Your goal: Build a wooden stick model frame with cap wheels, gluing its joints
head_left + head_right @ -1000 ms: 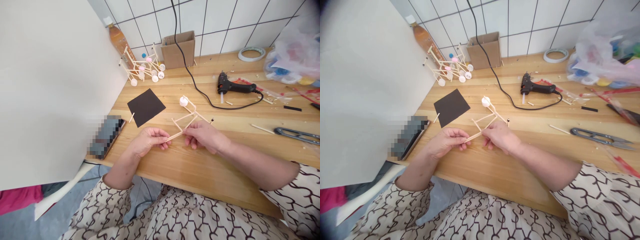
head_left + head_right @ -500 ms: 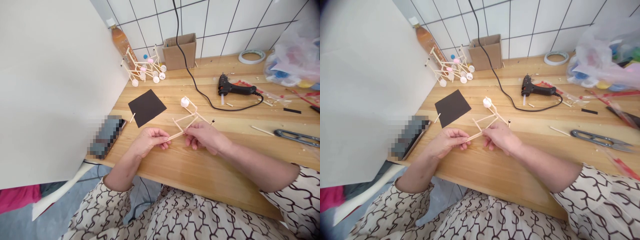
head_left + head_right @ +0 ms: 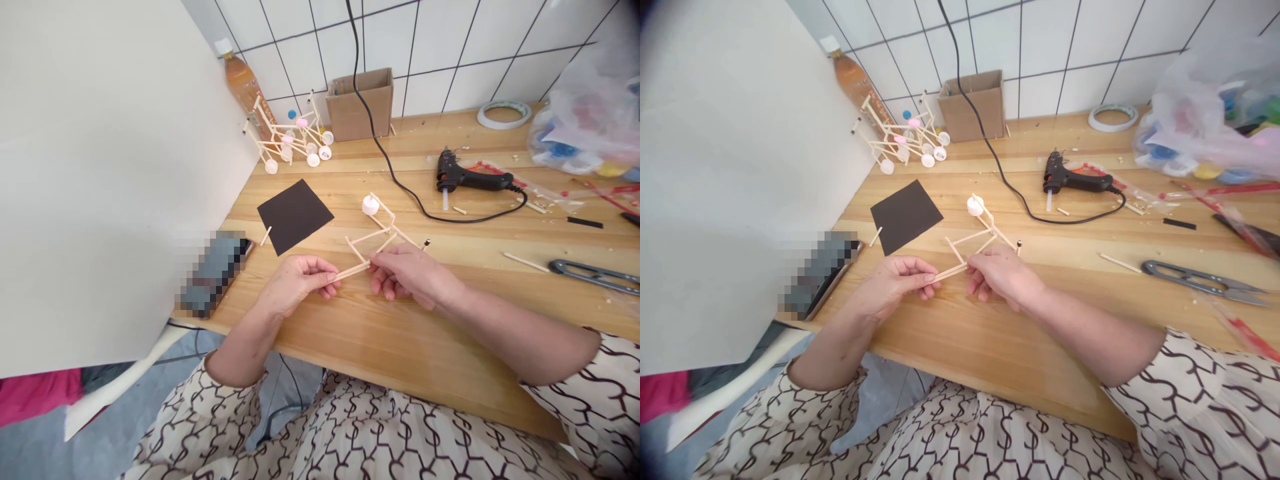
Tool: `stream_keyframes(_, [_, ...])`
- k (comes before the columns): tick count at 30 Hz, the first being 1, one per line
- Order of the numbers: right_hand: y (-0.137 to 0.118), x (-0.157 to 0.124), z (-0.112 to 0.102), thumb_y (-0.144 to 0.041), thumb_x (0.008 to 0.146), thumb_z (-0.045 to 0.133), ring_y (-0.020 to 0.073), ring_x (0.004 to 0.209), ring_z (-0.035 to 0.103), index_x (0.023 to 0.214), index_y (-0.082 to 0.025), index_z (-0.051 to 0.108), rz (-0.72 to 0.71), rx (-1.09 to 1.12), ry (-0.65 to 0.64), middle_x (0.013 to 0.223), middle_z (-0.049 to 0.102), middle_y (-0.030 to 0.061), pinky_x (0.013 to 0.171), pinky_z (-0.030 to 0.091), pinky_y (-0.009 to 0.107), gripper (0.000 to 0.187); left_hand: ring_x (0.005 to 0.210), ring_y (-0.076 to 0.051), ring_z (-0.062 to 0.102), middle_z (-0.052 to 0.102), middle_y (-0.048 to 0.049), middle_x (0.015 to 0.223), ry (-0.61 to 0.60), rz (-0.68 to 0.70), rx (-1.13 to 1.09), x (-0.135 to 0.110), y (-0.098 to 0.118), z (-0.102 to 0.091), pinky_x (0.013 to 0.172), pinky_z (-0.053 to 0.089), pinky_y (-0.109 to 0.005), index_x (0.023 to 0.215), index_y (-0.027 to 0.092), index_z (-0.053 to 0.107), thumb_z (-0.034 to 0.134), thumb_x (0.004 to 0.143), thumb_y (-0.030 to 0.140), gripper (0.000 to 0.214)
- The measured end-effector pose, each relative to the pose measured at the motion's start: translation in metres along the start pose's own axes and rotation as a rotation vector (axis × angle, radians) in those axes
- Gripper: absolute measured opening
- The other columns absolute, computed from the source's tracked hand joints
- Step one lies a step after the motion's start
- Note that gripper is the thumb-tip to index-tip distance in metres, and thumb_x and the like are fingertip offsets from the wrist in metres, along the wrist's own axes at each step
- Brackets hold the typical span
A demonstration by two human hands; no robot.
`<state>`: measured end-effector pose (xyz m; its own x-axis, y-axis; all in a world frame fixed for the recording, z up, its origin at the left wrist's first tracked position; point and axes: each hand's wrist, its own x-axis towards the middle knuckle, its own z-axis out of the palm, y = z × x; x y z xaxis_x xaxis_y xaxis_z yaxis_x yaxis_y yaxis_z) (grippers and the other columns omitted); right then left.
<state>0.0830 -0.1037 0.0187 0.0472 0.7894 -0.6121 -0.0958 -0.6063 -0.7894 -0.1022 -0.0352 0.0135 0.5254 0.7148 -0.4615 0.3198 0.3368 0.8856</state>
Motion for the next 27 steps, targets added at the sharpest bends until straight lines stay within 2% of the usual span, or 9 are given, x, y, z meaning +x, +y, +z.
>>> stream_keyframes(9, [-0.0010, -0.0008, 0.0016, -0.027, 0.087, 0.051, 0.0037, 0.031, 0.044, 0.062, -0.015, 0.050, -0.028, -0.028, -0.001, 0.045, 0.059, -0.0010, 0.031, 0.026, 0.014, 0.028, 0.051, -0.009, 0.061, 0.069, -0.0029, 0.064, 0.033, 0.008, 0.014, -0.0032, 0.0035, 0.0037, 0.054, 0.050, -0.021, 0.074, 0.011, 0.064, 0.069, 0.068, 0.015, 0.009])
stream_keyframes(16, [0.0004, 0.0009, 0.0030, -0.021, 0.087, 0.049, 0.0032, 0.030, 0.042, 0.058, -0.016, 0.050, -0.059, -0.070, 0.027, 0.044, 0.058, -0.0017, 0.032, 0.027, 0.014, 0.030, 0.052, -0.009, 0.061, 0.070, -0.0031, 0.066, 0.035, 0.028, 0.032, -0.0037, 0.0026, 0.0039, 0.055, 0.051, -0.022, 0.075, 0.011, 0.064, 0.070, 0.069, 0.016, 0.010])
stream_keyframes(27, [0.0007, 0.0006, 0.0036, -0.021, 0.087, 0.049, 0.0037, 0.031, 0.043, 0.055, -0.016, 0.050, -0.096, -0.116, 0.055, 0.045, 0.057, -0.0021, 0.033, 0.029, 0.016, 0.032, 0.059, -0.013, 0.065, 0.072, -0.0078, 0.073, -0.065, -0.034, -0.133, -0.0034, 0.0003, -0.0027, 0.061, 0.053, -0.025, 0.079, 0.009, 0.067, 0.072, 0.069, 0.020, 0.016])
